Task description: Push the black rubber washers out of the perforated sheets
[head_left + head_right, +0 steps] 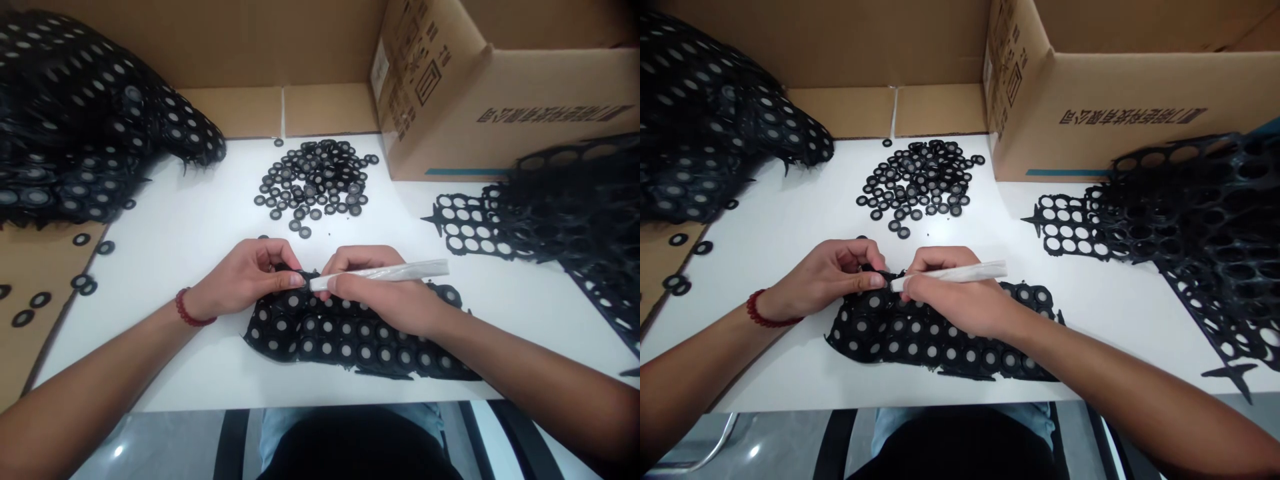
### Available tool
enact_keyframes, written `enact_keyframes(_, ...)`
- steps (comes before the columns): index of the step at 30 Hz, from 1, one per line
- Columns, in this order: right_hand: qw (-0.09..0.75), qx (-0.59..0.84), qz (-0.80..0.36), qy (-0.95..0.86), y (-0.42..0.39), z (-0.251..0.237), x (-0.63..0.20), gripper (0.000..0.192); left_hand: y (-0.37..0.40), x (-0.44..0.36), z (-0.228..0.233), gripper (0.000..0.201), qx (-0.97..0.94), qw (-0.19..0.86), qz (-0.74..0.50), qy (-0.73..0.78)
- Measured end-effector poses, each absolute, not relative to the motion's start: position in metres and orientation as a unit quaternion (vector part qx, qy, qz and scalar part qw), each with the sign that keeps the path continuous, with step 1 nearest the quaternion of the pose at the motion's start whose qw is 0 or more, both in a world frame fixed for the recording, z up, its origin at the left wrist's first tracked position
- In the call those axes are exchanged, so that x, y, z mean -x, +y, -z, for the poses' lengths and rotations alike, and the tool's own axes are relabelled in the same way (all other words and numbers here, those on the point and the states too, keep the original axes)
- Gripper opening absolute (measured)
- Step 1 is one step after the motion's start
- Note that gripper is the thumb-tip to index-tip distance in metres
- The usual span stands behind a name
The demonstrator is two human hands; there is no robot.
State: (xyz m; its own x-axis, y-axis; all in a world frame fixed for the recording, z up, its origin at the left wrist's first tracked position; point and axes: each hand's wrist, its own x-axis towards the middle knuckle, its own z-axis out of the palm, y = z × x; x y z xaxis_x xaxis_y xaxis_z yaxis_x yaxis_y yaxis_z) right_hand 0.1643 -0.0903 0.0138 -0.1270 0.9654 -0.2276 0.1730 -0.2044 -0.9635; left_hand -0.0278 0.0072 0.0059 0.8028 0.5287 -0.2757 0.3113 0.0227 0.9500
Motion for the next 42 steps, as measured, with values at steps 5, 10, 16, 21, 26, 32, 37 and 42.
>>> enact_keyframes(5, 0.354, 0.567, -0.543, -0.509, -0.091, -0.015, -0.162, 0.014, 0.007, 0.027, -0.007, 0.014, -0.695, 0.644, -0.101, 0.305)
enact_keyframes(10, 0.455, 0.531, -0.567, -0.435, -0.092, -0.009, -0.170, 0.014, 0.013, 0.032, -0.009, 0.014, -0.644, 0.671, -0.116, 0.349)
enact_keyframes(16, 0.413, 0.579, -0.516, -0.478, -0.095, -0.009, -0.178, 0.014, 0.020, 0.032, -0.012, 0.019, -0.745, 0.539, -0.083, 0.384)
enact_keyframes(21, 0.380, 0.610, -0.473, -0.509, -0.096, -0.016, -0.170, 0.011, 0.018, 0.028, -0.013, 0.023, -0.772, 0.502, -0.046, 0.386)
enact_keyframes(26, 0.394, 0.609, -0.458, -0.514, -0.094, -0.015, -0.169, 0.012, 0.015, 0.029, -0.012, 0.021, -0.767, 0.532, -0.076, 0.351)
enact_keyframes(32, 0.402, 0.603, -0.461, -0.512, -0.094, -0.014, -0.168, 0.012, 0.014, 0.030, -0.011, 0.020, -0.751, 0.556, -0.100, 0.341)
enact_keyframes(37, 0.409, 0.599, -0.463, -0.509, -0.094, -0.015, -0.168, 0.012, 0.015, 0.030, -0.010, 0.014, -0.733, 0.583, -0.115, 0.330)
enact_keyframes(42, 0.425, 0.577, -0.485, -0.501, -0.093, -0.013, -0.169, 0.012, 0.010, 0.029, -0.005, 0.011, -0.696, 0.616, -0.162, 0.332)
